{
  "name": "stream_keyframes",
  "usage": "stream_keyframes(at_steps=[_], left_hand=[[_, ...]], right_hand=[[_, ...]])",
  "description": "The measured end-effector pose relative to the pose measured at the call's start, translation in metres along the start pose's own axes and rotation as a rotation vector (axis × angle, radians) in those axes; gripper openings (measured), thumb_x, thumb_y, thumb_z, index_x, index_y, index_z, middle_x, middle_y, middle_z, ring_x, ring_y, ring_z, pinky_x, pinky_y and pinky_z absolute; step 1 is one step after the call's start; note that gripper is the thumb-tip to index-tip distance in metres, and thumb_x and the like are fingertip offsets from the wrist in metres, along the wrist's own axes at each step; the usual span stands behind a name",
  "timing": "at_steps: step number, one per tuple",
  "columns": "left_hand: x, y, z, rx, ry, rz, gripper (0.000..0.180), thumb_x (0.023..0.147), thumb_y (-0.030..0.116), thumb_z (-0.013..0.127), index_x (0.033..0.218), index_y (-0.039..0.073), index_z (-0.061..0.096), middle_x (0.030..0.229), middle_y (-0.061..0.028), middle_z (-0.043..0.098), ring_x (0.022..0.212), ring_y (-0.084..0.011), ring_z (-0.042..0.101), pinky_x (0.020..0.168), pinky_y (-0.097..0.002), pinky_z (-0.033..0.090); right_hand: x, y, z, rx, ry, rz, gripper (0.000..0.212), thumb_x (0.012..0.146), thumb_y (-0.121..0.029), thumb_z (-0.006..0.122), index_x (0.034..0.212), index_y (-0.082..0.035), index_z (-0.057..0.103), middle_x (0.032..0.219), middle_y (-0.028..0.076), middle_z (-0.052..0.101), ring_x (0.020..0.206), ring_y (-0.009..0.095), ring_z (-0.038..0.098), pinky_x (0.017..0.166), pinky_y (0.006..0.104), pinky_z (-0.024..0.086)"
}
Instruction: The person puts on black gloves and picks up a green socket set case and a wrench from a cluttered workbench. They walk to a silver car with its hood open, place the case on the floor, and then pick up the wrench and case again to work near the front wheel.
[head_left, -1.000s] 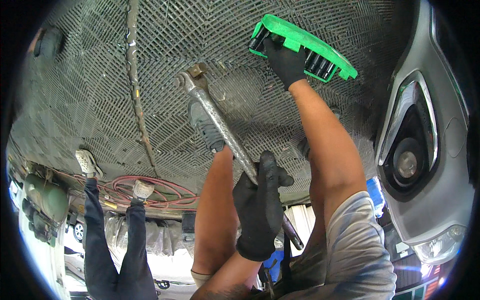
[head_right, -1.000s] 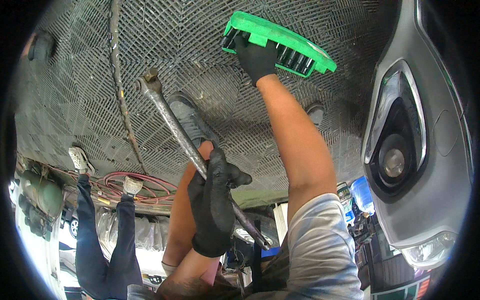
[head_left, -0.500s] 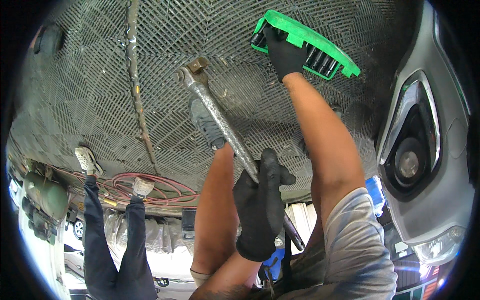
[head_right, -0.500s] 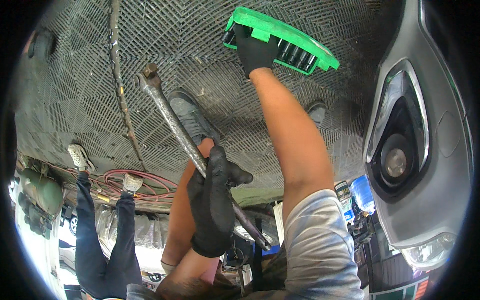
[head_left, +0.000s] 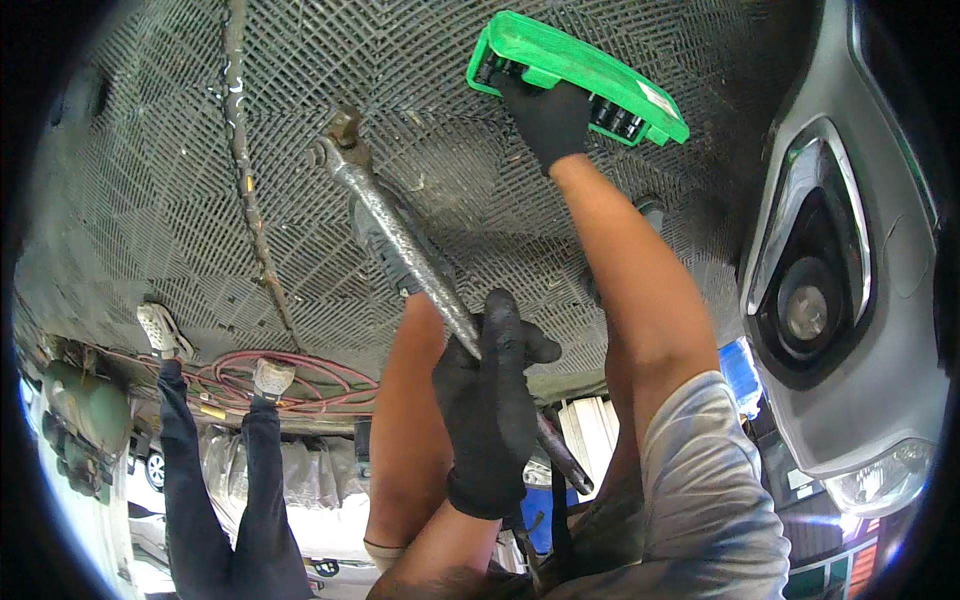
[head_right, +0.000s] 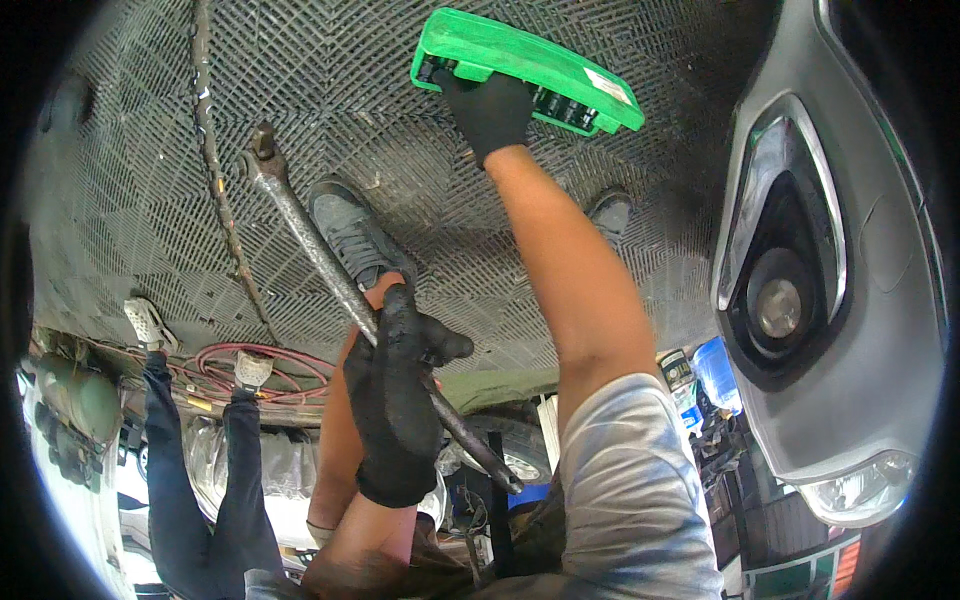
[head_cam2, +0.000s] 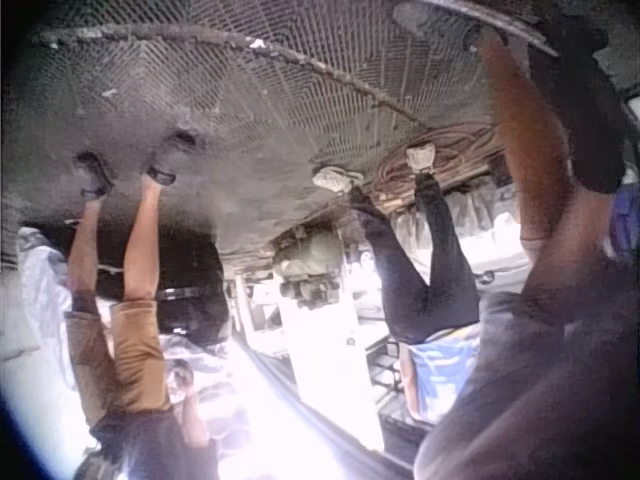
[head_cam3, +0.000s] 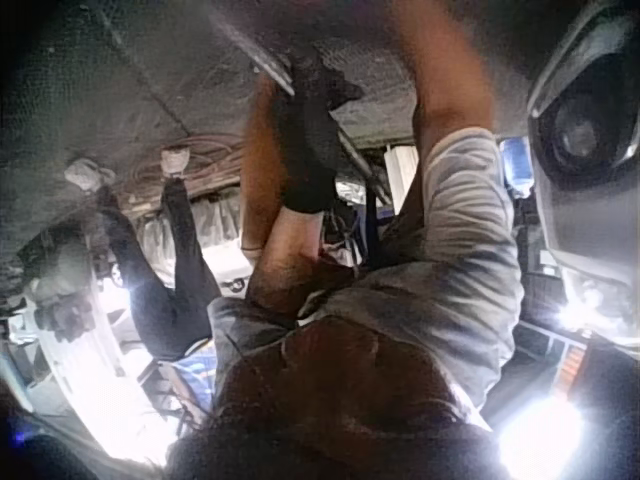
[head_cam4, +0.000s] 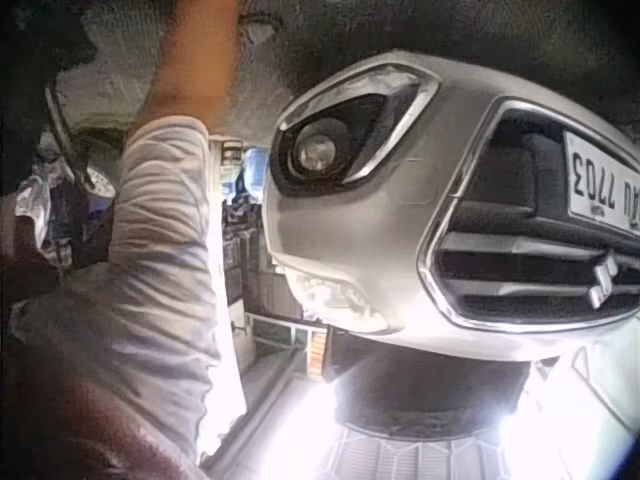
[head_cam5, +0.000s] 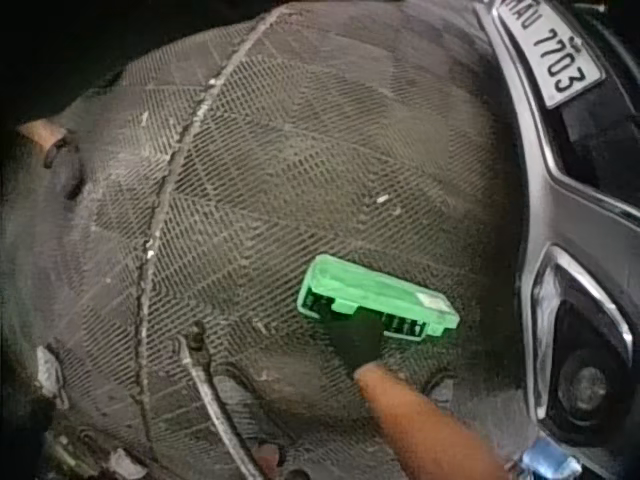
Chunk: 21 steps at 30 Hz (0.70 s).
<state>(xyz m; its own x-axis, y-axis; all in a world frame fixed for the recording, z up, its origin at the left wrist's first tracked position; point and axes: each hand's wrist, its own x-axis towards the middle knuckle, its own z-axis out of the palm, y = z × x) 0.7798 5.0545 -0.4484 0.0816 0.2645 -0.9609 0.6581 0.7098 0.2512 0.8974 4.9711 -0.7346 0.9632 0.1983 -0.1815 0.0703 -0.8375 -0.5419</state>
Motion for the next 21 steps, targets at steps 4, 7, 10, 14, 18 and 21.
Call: stream_keyframes(at_steps=[4,7,10,14,18,21], left_hand=[[-0.001,0.004,0.009,0.072,0.002,-0.034,0.035,0.101,0.028,0.051,0.082,0.000,0.060,0.066,-0.0055,0.060,0.065,-0.0121,0.059,0.065,-0.0289,0.046],[-0.002,0.001,0.008,0.016,0.034,-0.010,0.033,0.101,0.025,0.050,0.084,-0.002,0.059,0.068,-0.0062,0.059,0.066,-0.0132,0.059,0.066,-0.0293,0.047],[-0.004,0.000,0.015,-0.011,0.047,-0.004,0.031,0.101,0.023,0.050,0.087,-0.003,0.058,0.069,-0.0069,0.060,0.067,-0.0134,0.060,0.066,-0.0294,0.048],[-0.006,-0.014,0.010,0.073,0.018,0.136,0.034,0.102,0.030,0.046,0.102,-0.002,0.059,0.072,-0.0072,0.063,0.066,-0.0122,0.057,0.064,-0.0267,0.043],[-0.010,-0.006,0.013,0.069,-0.012,0.178,0.038,0.103,0.031,0.043,0.109,-0.004,0.057,0.074,-0.0095,0.064,0.068,-0.0140,0.059,0.066,-0.0281,0.044],[-0.009,-0.010,0.019,-0.148,-0.048,0.266,0.031,0.101,0.024,0.050,0.088,-0.002,0.061,0.073,-0.0079,0.065,0.068,-0.0119,0.060,0.066,-0.0275,0.046]], right_hand=[[0.000,0.016,-0.005,0.042,0.105,-0.024,0.041,0.078,-0.040,0.073,0.098,-0.005,0.067,0.088,0.017,0.068,0.087,0.037,0.063,0.076,0.0446,0.049],[-0.018,0.038,-0.029,-0.069,0.053,-0.008,0.036,0.083,-0.032,0.066,0.105,-0.005,0.064,0.084,0.018,0.067,0.085,0.040,0.062,0.077,0.0480,0.048],[-0.008,0.079,-0.066,-0.437,0.187,-0.320,0.034,0.083,-0.023,0.060,0.112,-0.005,0.060,0.088,0.018,0.066,0.085,0.042,0.061,0.078,0.0532,0.046],[0.001,0.087,-0.069,-0.639,-0.003,-0.215,0.038,0.080,-0.017,0.059,0.115,-0.004,0.058,0.107,0.022,0.062,0.100,0.042,0.058,0.088,0.0552,0.042],[-0.010,0.108,-0.056,-0.599,0.088,-0.329,0.040,0.078,-0.014,0.059,0.116,-0.002,0.057,0.114,0.022,0.061,0.107,0.042,0.056,0.093,0.0553,0.041],[-0.009,0.117,-0.062,-0.701,-0.029,-0.291,0.044,0.076,-0.011,0.060,0.118,0.000,0.055,0.116,0.024,0.059,0.106,0.043,0.055,0.093,0.0561,0.040]])
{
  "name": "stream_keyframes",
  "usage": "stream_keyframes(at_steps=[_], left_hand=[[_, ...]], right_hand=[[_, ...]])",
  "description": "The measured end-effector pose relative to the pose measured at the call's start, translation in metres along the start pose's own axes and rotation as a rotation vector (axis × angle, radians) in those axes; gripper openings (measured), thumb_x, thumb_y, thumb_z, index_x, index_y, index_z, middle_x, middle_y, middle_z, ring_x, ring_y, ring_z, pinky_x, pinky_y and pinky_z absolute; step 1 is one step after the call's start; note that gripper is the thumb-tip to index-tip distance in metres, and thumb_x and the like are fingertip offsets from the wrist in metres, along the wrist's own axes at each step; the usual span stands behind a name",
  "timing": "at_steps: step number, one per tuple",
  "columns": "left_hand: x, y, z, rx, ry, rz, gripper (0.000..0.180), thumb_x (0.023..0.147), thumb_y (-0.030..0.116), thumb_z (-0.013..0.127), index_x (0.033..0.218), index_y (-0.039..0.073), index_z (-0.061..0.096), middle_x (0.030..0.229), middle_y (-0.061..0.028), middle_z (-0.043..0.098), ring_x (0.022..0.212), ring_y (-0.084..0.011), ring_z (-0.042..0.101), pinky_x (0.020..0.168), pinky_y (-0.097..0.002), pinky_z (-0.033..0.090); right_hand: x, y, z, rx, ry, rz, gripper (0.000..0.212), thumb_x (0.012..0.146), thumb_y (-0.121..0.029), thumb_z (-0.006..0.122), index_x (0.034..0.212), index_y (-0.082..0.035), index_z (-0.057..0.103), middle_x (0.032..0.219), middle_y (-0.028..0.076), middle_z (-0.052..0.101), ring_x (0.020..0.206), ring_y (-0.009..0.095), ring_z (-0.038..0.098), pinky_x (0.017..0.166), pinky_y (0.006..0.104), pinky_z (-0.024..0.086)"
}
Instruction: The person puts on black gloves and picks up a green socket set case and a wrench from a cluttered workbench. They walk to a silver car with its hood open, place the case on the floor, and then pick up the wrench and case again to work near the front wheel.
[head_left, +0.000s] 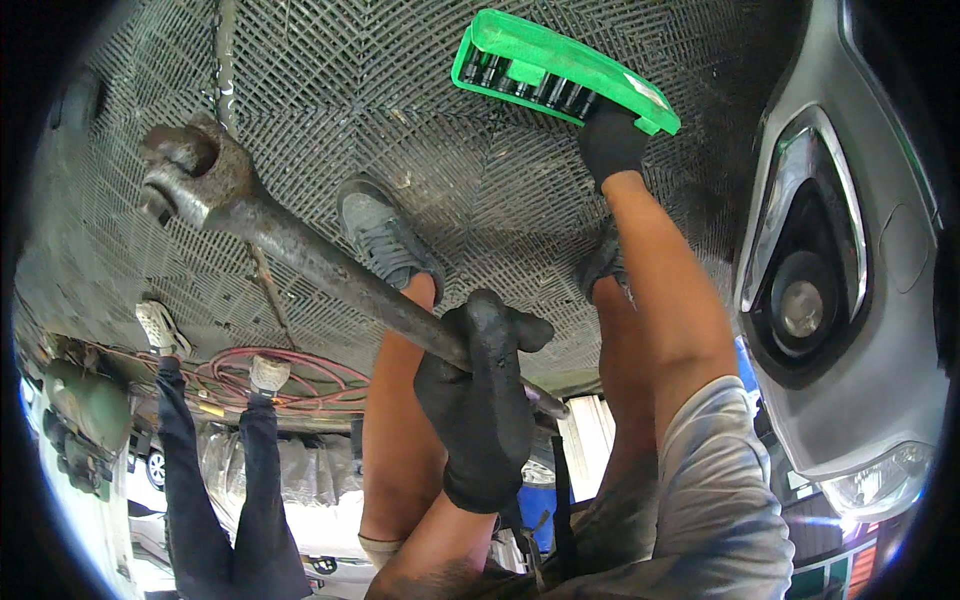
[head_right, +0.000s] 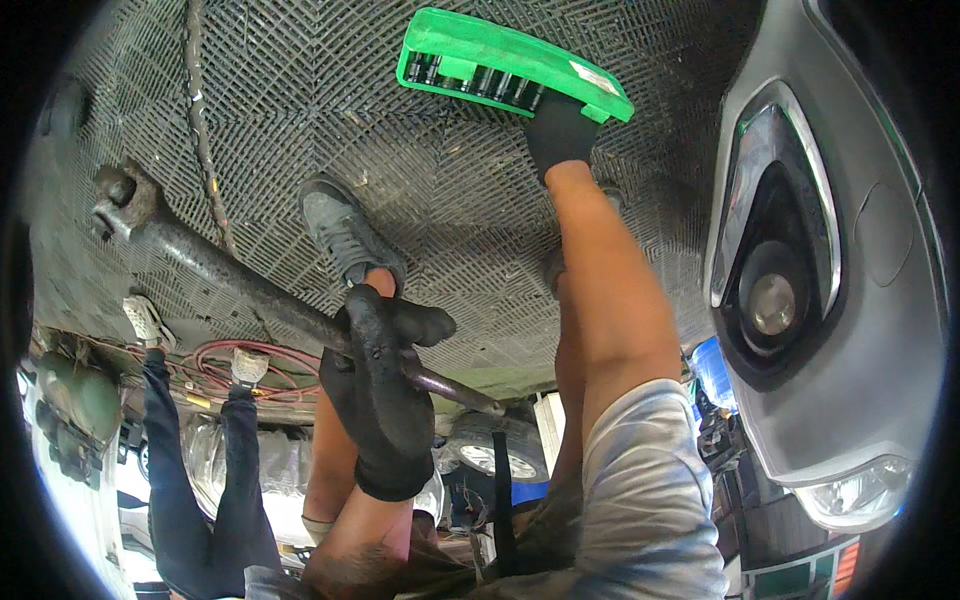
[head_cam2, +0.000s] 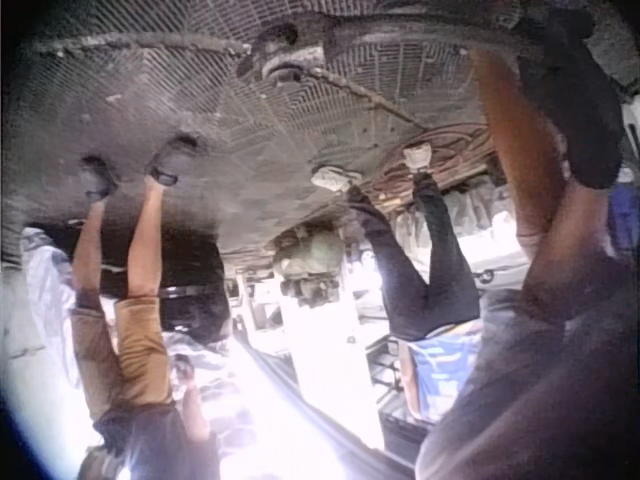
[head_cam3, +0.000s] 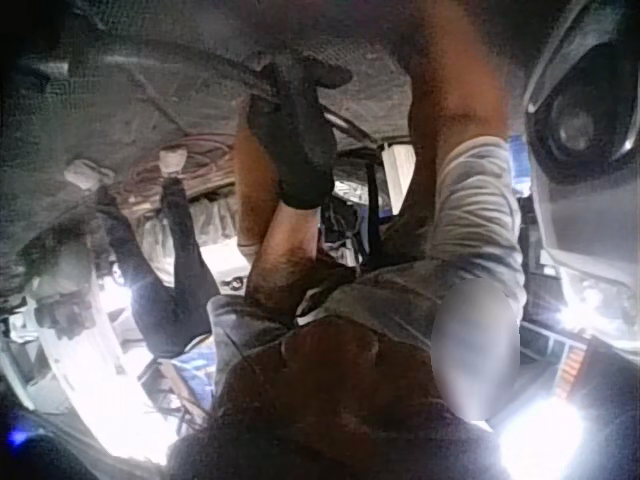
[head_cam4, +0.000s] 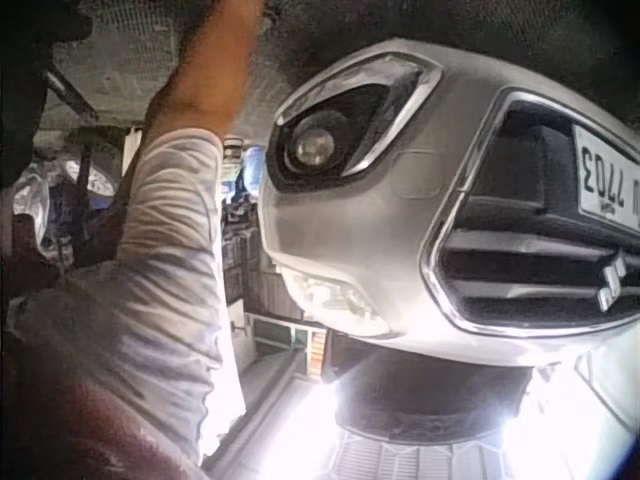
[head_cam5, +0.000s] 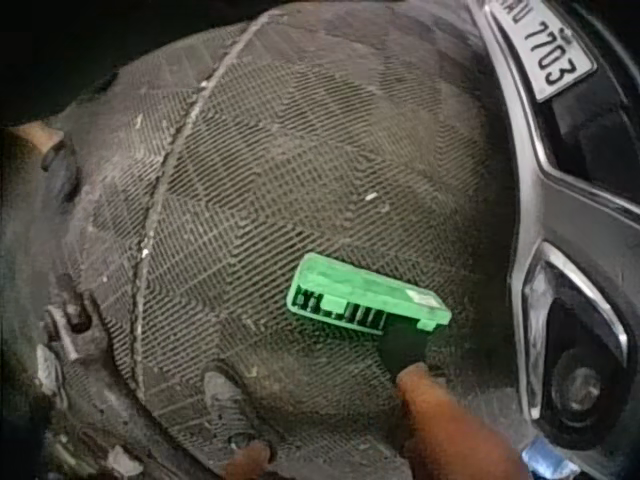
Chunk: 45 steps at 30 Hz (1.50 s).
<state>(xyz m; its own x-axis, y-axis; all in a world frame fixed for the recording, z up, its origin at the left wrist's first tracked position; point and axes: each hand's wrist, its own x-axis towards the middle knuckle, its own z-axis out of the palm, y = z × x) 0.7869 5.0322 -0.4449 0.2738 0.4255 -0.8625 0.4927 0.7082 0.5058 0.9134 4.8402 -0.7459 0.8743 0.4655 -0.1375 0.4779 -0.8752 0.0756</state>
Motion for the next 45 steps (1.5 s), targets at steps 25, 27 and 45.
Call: stream_keyframes(at_steps=[25,27,45], left_hand=[[-0.052,0.044,-0.017,0.224,0.154,0.746,0.040,0.101,0.033,0.049,0.084,-0.002,0.059,0.082,-0.0094,0.063,0.073,-0.0178,0.058,0.069,-0.0306,0.047],[-0.105,0.077,-0.050,0.209,0.013,0.880,0.034,0.098,0.031,0.055,0.089,-0.001,0.056,0.081,-0.0086,0.060,0.070,-0.0173,0.058,0.066,-0.0297,0.049],[-0.530,0.188,-0.086,0.635,-0.680,1.062,0.043,0.094,0.040,0.048,0.105,-0.001,0.058,0.083,-0.0119,0.057,0.065,-0.0188,0.054,0.057,-0.0322,0.043]], right_hand=[[-0.090,0.011,-0.326,1.100,-0.244,0.277,0.016,0.092,-0.011,0.058,0.105,-0.004,0.063,0.081,0.011,0.064,0.071,0.018,0.060,0.066,0.0325,0.048],[-0.114,0.029,-0.403,1.274,-0.291,0.281,0.018,0.094,-0.012,0.057,0.108,-0.002,0.063,0.081,0.008,0.063,0.071,0.014,0.057,0.064,0.0300,0.048],[-0.244,0.094,-0.868,1.791,-0.318,-0.215,0.027,0.094,-0.006,0.055,0.119,0.003,0.059,0.084,0.005,0.063,0.071,0.009,0.057,0.066,0.0237,0.048]])
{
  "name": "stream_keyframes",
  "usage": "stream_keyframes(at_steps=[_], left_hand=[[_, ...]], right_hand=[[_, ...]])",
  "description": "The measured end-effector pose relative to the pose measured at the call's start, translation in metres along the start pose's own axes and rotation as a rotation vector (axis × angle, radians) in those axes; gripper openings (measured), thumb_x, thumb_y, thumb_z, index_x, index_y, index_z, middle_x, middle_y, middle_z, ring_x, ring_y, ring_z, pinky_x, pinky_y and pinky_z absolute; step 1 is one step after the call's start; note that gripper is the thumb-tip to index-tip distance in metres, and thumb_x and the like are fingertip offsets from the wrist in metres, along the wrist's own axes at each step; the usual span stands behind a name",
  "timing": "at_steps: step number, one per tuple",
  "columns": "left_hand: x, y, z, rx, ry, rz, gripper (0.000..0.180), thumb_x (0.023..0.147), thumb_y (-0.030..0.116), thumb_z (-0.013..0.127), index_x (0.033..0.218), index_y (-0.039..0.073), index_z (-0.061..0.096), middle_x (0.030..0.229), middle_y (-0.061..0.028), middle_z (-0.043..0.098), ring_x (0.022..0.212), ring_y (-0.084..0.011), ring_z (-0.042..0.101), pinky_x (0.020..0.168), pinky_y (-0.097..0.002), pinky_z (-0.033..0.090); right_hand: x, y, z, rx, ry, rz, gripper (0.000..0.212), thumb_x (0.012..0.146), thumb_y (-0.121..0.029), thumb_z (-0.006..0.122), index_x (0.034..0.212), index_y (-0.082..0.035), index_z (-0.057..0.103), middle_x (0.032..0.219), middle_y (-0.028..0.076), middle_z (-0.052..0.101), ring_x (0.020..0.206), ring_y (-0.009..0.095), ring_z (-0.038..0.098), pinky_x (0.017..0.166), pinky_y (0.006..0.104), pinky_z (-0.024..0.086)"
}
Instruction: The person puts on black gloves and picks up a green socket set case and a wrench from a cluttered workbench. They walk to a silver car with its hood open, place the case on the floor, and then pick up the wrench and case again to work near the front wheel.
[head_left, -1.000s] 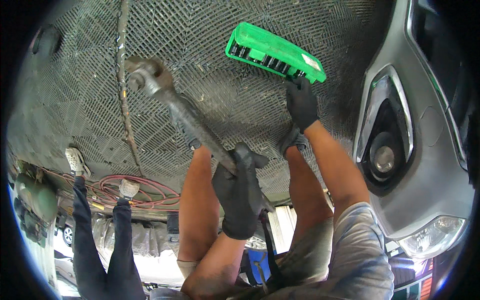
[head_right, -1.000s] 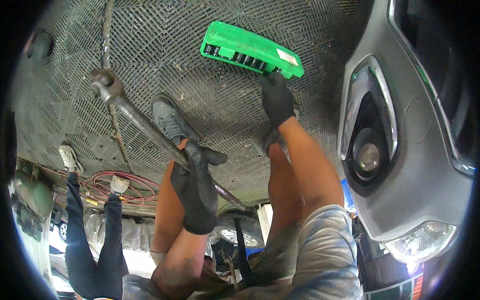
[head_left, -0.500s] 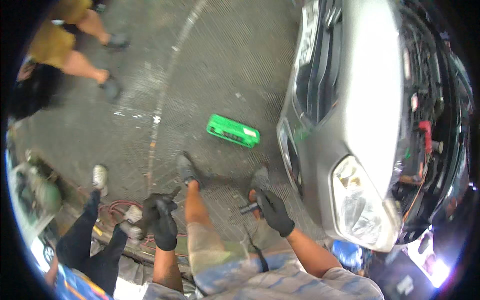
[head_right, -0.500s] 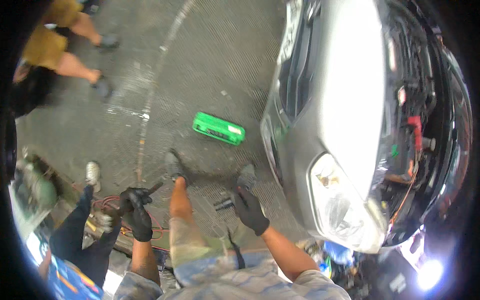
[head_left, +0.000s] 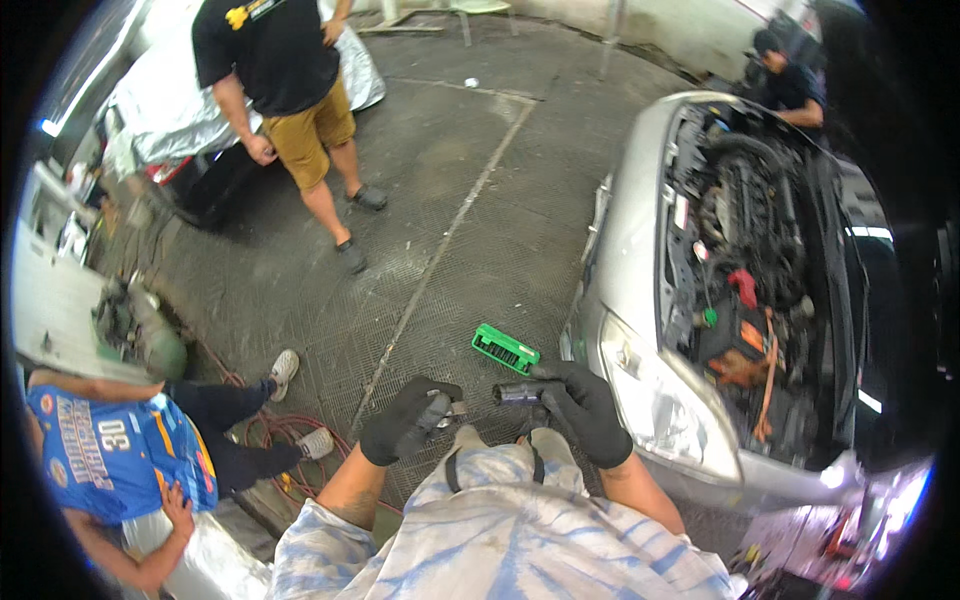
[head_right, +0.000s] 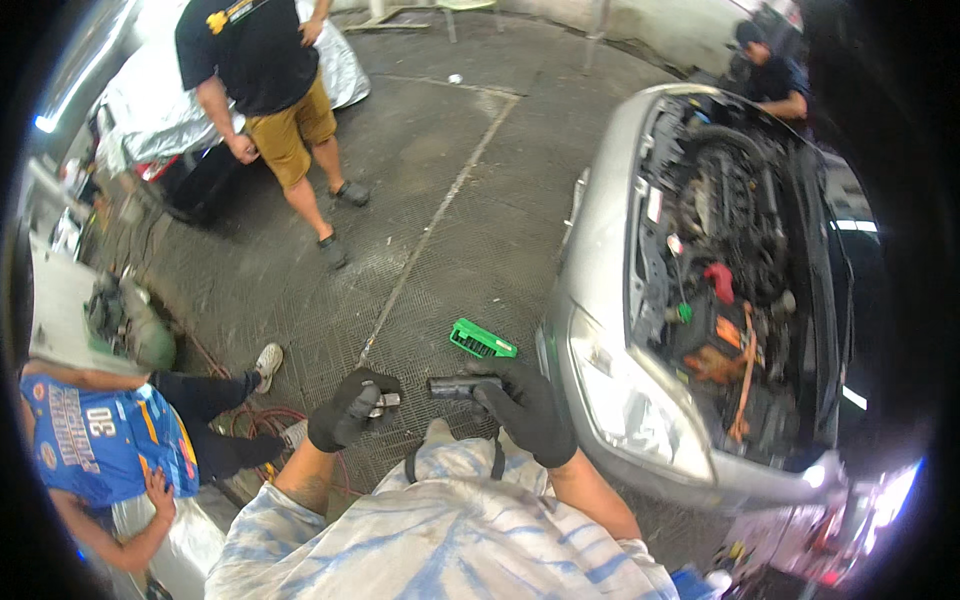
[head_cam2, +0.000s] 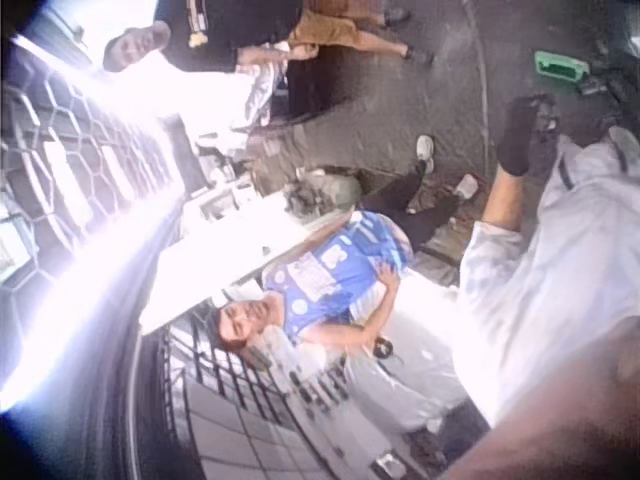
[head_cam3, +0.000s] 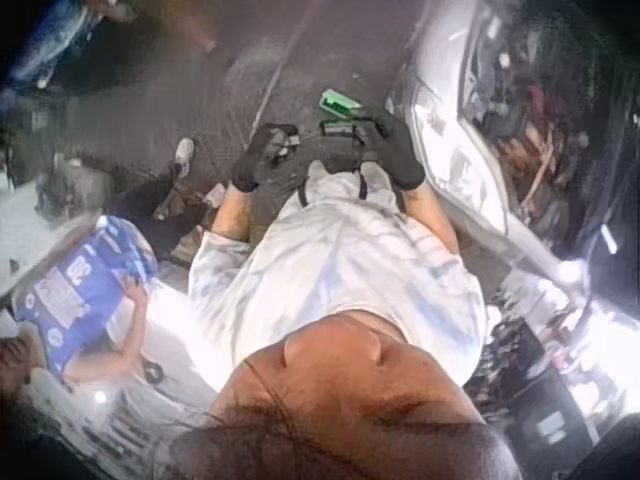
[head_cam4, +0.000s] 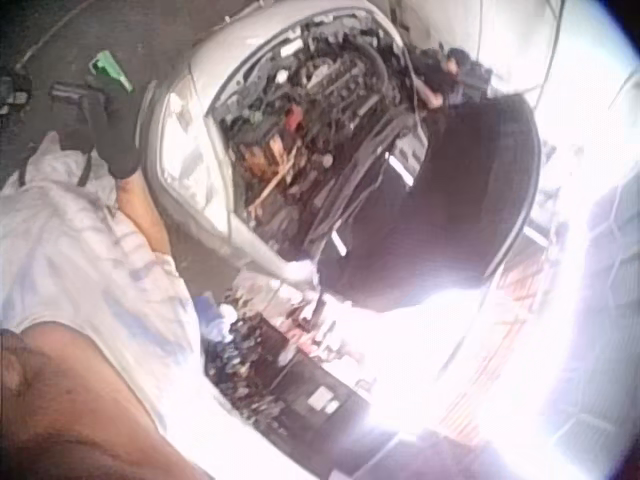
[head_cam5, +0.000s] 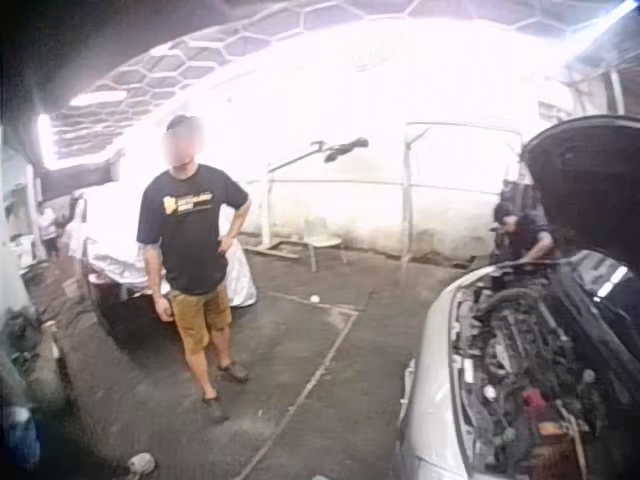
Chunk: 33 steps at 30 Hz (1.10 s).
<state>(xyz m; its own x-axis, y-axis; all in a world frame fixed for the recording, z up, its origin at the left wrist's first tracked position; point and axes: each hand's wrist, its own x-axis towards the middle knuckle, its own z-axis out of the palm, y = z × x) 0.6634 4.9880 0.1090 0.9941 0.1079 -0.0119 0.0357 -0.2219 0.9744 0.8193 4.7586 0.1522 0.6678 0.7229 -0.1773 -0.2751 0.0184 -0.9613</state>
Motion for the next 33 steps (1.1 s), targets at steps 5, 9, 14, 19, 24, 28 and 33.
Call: stream_keyframes(at_steps=[5,9,14,19,24,28,33], left_hand=[[-0.028,0.000,0.020,0.347,0.085,0.914,0.035,0.093,0.020,0.058,0.120,-0.002,0.050,0.094,-0.0147,0.062,0.072,-0.0231,0.059,0.057,-0.0340,0.046],[-0.065,0.017,0.028,0.335,-0.230,0.862,0.040,0.089,0.003,0.057,0.127,0.001,0.044,0.104,-0.0179,0.060,0.081,-0.0284,0.060,0.066,-0.0388,0.048],[-0.100,0.076,0.055,0.207,-0.475,0.336,0.025,0.091,0.023,0.053,0.103,0.004,0.064,0.093,-0.0138,0.064,0.081,-0.0325,0.061,0.073,-0.0401,0.047],[-0.146,0.052,0.102,0.125,-0.524,0.594,0.029,0.093,0.025,0.050,0.106,0.002,0.060,0.076,-0.0130,0.062,0.065,-0.0302,0.060,0.065,-0.0398,0.048],[-0.138,0.073,0.186,-0.120,-0.966,0.410,0.028,0.095,0.023,0.049,0.108,-0.001,0.057,0.080,-0.0135,0.062,0.064,-0.0265,0.059,0.063,-0.0379,0.048],[-0.159,0.102,0.300,-0.013,-0.917,0.697,0.033,0.096,0.028,0.045,0.107,-0.001,0.056,0.071,-0.0125,0.061,0.054,-0.0248,0.057,0.054,-0.0356,0.046],[-0.159,0.171,0.434,-0.096,-1.198,0.731,0.032,0.095,0.026,0.046,0.108,-0.001,0.056,0.077,-0.0140,0.062,0.061,-0.0268,0.059,0.058,-0.0374,0.047]], right_hand=[[-0.082,0.014,0.050,-0.042,0.018,0.049,0.026,0.096,-0.013,0.055,0.117,0.000,0.062,0.076,0.001,0.061,0.066,0.008,0.056,0.061,0.0251,0.047],[-0.141,0.018,0.061,-0.147,0.023,0.162,0.025,0.097,-0.020,0.055,0.107,0.001,0.063,0.068,0.001,0.057,0.058,0.009,0.053,0.055,0.0260,0.045],[-0.237,0.049,0.080,-0.516,0.084,-0.187,0.040,0.101,-0.036,0.047,0.082,-0.004,0.062,0.060,-0.001,0.051,0.049,0.008,0.046,0.047,0.0246,0.039],[-0.308,0.029,0.090,-0.060,0.128,0.185,0.050,0.101,-0.044,0.042,0.076,-0.005,0.061,0.057,-0.003,0.049,0.049,0.006,0.044,0.046,0.0236,0.037],[-0.394,0.075,0.040,-0.641,0.229,-0.324,0.041,0.086,-0.017,0.068,0.121,0.002,0.057,0.085,0.010,0.060,0.076,0.022,0.060,0.066,0.0331,0.050],[-0.485,0.103,0.015,-0.983,0.632,-0.657,0.056,0.073,-0.005,0.073,0.125,0.005,0.054,0.108,0.021,0.060,0.088,0.033,0.060,0.077,0.0379,0.050],[-0.580,0.086,-0.037,-0.807,0.938,-0.406,0.034,0.082,-0.008,0.067,0.113,0.004,0.059,0.096,0.018,0.062,0.079,0.029,0.060,0.071,0.0359,0.050]])
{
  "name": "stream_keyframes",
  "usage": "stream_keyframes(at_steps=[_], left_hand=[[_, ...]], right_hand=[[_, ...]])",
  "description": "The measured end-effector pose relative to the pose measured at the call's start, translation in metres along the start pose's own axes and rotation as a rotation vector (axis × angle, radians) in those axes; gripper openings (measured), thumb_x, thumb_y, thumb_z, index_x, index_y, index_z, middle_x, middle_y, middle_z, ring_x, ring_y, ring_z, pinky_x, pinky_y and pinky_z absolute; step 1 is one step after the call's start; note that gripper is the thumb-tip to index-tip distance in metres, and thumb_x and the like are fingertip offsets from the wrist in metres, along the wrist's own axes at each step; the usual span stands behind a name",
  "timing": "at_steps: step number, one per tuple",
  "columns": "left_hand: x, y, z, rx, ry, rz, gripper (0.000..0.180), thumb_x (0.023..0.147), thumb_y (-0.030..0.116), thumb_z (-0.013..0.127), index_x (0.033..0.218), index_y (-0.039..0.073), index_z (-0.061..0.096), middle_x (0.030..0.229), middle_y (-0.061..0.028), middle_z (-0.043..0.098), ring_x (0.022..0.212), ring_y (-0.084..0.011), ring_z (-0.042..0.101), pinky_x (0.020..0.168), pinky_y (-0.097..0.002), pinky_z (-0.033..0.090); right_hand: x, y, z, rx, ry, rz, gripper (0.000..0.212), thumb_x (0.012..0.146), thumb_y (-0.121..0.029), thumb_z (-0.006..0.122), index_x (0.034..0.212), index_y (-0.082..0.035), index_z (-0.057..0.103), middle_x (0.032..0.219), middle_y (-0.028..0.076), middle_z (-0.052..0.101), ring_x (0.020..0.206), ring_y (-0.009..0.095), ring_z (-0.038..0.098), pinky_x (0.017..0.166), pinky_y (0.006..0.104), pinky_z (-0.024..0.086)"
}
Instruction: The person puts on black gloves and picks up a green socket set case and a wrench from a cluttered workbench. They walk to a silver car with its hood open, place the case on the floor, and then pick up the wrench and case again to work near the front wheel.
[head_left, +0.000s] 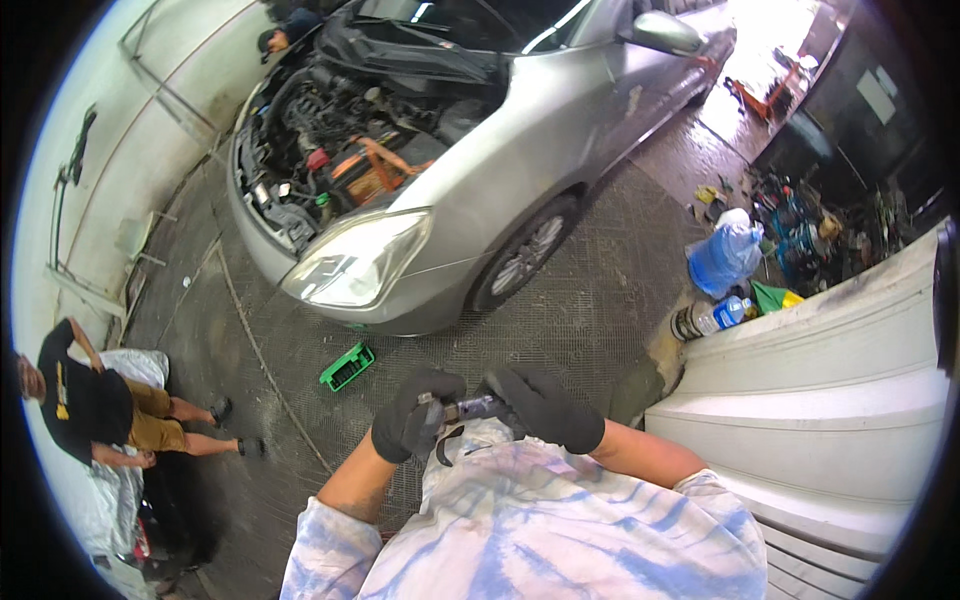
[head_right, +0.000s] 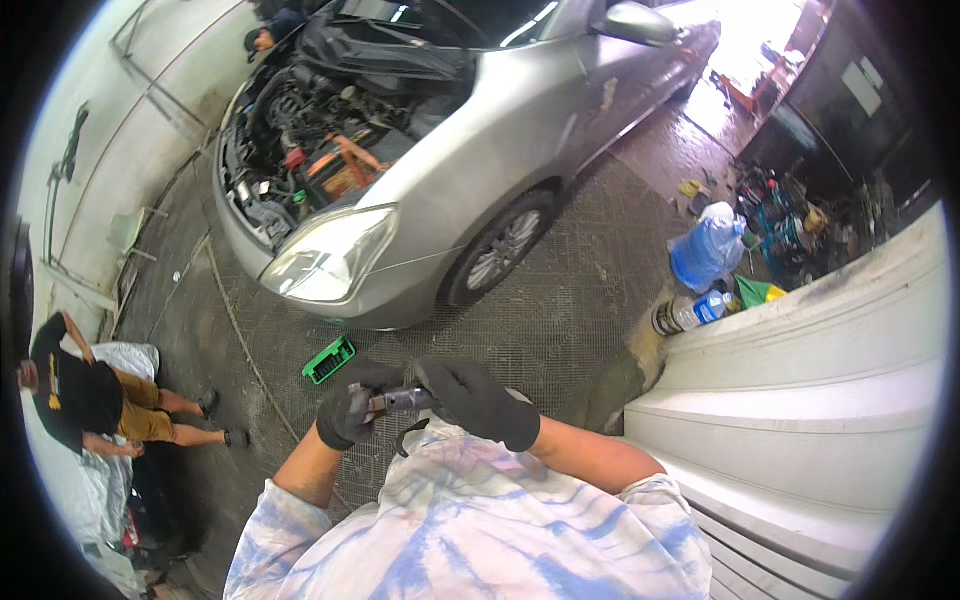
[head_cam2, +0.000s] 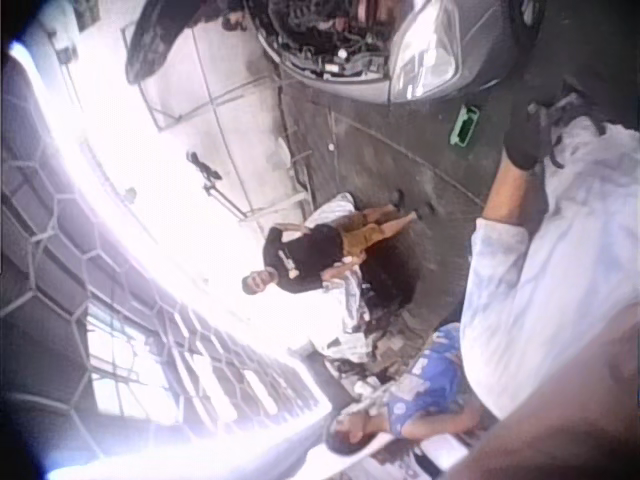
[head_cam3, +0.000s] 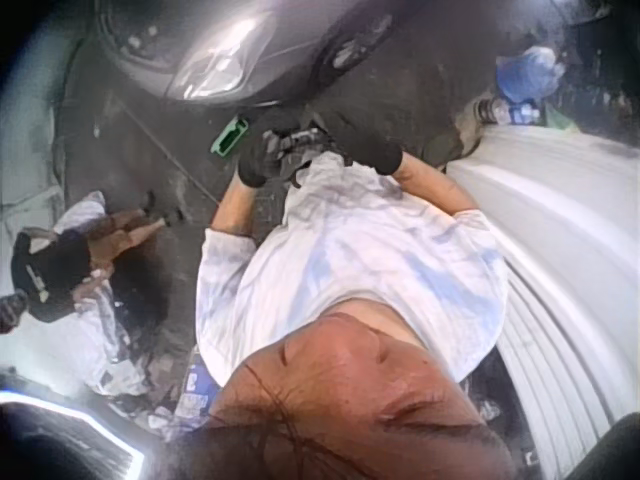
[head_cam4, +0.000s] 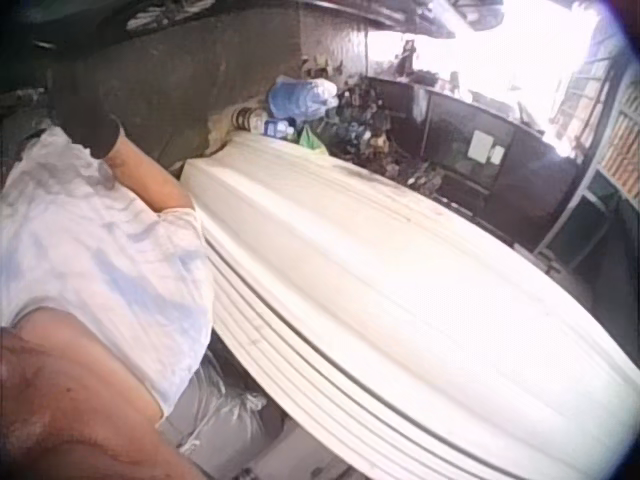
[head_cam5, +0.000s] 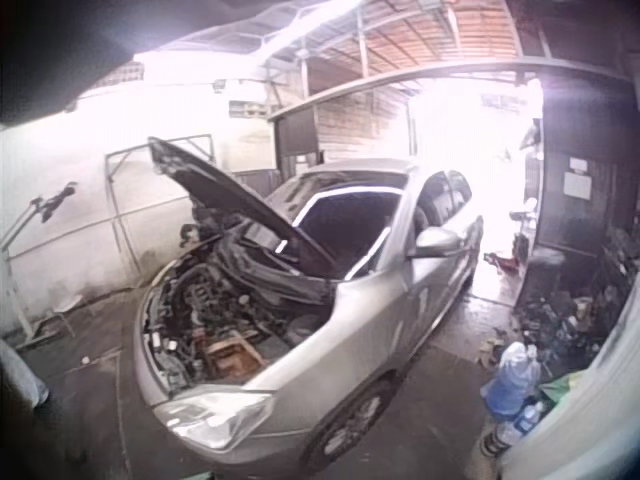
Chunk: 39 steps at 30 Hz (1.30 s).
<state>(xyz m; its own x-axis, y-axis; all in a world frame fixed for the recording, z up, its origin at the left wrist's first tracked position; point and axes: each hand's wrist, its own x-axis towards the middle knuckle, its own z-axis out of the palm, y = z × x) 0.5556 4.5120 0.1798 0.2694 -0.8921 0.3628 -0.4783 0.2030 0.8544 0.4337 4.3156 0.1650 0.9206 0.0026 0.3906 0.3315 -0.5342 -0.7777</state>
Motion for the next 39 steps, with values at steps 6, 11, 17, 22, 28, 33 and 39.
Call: stream_keyframes(at_steps=[6,11,17,22,28,33,39], left_hand=[[0.088,-0.031,0.056,-0.038,-0.017,-0.106,0.058,0.092,0.047,0.036,0.090,-0.005,0.062,0.067,-0.0161,0.061,0.056,-0.0296,0.058,0.053,-0.0389,0.046],[0.133,-0.067,0.077,0.152,0.030,0.012,0.051,0.096,0.039,0.038,0.098,-0.007,0.059,0.082,-0.0196,0.063,0.065,-0.0322,0.061,0.059,-0.0396,0.048],[0.223,-0.120,0.116,0.136,-0.020,-0.165,0.034,0.093,0.023,0.053,0.109,-0.006,0.048,0.091,-0.0175,0.061,0.077,-0.0322,0.062,0.071,-0.0456,0.048],[0.274,-0.189,0.136,-0.276,-0.017,-0.396,0.049,0.091,0.035,0.059,0.113,-0.001,0.034,0.093,-0.0170,0.058,0.083,-0.0339,0.062,0.075,-0.0403,0.050],[0.317,-0.248,0.145,-0.722,-0.081,-0.447,0.064,0.089,0.046,0.060,0.121,0.000,0.027,0.107,-0.0126,0.051,0.096,-0.0225,0.056,0.085,-0.0374,0.047],[0.351,-0.264,0.140,-0.625,-0.067,-0.238,0.082,0.084,0.048,0.067,0.133,0.000,0.022,0.127,-0.0119,0.040,0.114,-0.0189,0.045,0.098,-0.0381,0.040],[0.330,-0.314,0.158,-0.769,-0.014,-0.588,0.088,0.073,0.045,0.078,0.136,0.000,0.036,0.124,-0.0127,0.048,0.108,-0.0235,0.052,0.095,-0.0389,0.043]], right_hand=[[-0.025,0.029,-0.081,-0.030,0.082,0.033,0.022,0.090,-0.008,0.058,0.106,0.007,0.056,0.089,0.012,0.058,0.078,0.021,0.057,0.068,0.0337,0.048],[-0.004,0.060,-0.122,0.346,0.240,0.467,0.023,0.100,-0.021,0.048,0.106,-0.001,0.059,0.081,0.004,0.058,0.069,0.010,0.051,0.061,0.0292,0.045],[0.024,0.133,-0.111,0.453,0.864,0.612,0.042,0.101,-0.024,0.046,0.137,-0.002,0.043,0.110,0.012,0.058,0.093,0.015,0.057,0.082,0.0292,0.049],[0.054,0.173,-0.116,0.413,0.956,0.679,0.046,0.101,-0.018,0.044,0.142,0.001,0.037,0.123,0.017,0.055,0.108,0.019,0.057,0.090,0.0298,0.047],[0.104,0.222,-0.149,0.256,1.070,0.954,0.047,0.099,-0.011,0.048,0.142,0.002,0.038,0.115,0.012,0.059,0.101,0.014,0.058,0.086,0.0269,0.048],[0.137,0.246,-0.174,0.388,1.307,0.911,0.045,0.099,-0.011,0.049,0.140,0.002,0.040,0.108,0.011,0.061,0.089,0.013,0.060,0.078,0.0264,0.049],[0.134,0.264,-0.197,0.417,1.321,1.100,0.044,0.103,-0.026,0.041,0.133,0.005,0.045,0.088,0.007,0.057,0.073,0.011,0.056,0.064,0.0275,0.049]])
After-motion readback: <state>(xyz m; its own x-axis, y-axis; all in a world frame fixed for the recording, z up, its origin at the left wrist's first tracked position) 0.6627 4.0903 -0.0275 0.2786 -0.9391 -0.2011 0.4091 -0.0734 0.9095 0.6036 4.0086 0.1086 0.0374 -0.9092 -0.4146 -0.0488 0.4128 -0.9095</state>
